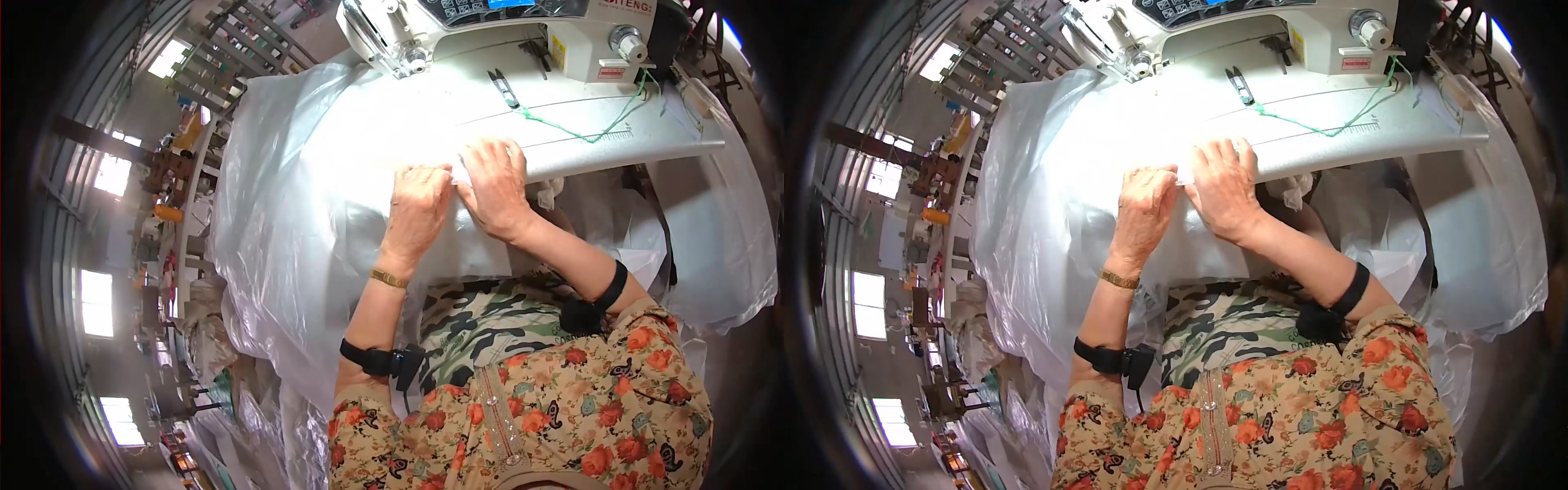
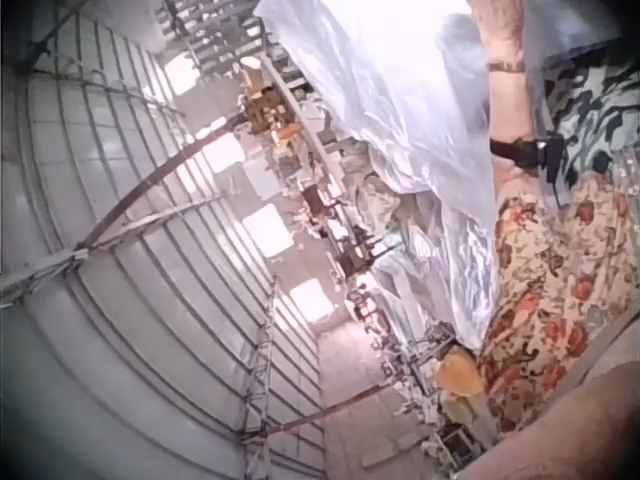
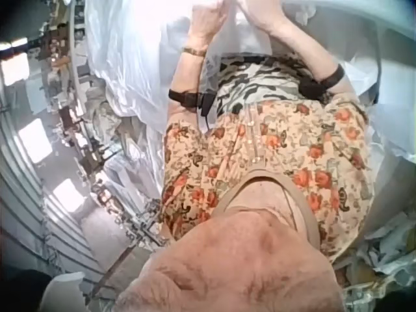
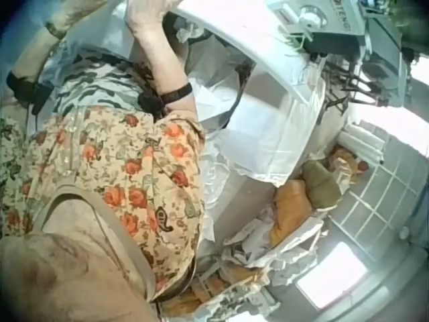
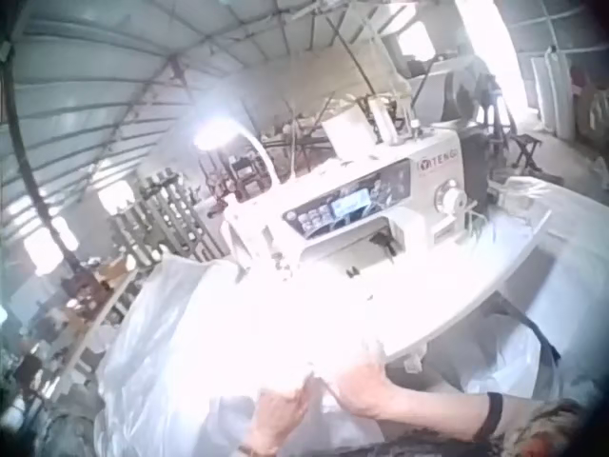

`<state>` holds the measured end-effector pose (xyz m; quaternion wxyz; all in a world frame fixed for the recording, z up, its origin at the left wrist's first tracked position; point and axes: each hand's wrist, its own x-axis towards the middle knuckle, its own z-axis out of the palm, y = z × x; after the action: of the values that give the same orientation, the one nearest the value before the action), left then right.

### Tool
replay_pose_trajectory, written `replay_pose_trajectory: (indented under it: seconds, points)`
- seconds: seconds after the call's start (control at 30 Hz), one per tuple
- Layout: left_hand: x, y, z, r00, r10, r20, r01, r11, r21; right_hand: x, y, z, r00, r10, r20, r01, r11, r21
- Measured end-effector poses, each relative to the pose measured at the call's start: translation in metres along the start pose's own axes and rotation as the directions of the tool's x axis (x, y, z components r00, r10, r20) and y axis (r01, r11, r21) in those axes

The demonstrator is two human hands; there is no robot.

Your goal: The recorder is using an industrial sewing machine to stitch the edges of a large white plastic or fabric sheet.

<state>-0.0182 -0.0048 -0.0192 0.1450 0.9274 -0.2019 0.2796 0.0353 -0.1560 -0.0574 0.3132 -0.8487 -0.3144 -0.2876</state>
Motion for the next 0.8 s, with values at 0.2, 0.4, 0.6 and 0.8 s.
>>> replay_pose_trajectory:
  seconds: [0.2, 0.4, 0.6, 0.8]
  points:
    - [-0.008, -0.004, 0.005, 0.996, 0.084, -0.007, -0.083, 0.996, 0.042, -0.058, 0.008, -0.028, 0.995, -0.09, 0.034, 0.086, 0.99, 0.108]
    - [-0.005, -0.005, 0.007, 0.991, 0.127, 0.033, -0.13, 0.983, 0.133, -0.091, 0.02, -0.03, 0.884, 0.438, 0.162, -0.461, 0.762, 0.454]
    - [-0.002, -0.006, 0.007, 0.989, 0.123, 0.084, -0.139, 0.967, 0.213, -0.116, 0.012, -0.036, 0.66, 0.434, 0.613, -0.751, 0.371, 0.546]
    - [-0.001, -0.004, 0.005, 0.988, 0.104, 0.115, -0.13, 0.96, 0.248, -0.129, -0.009, -0.049, 0.613, 0.34, 0.713, -0.787, 0.188, 0.587]
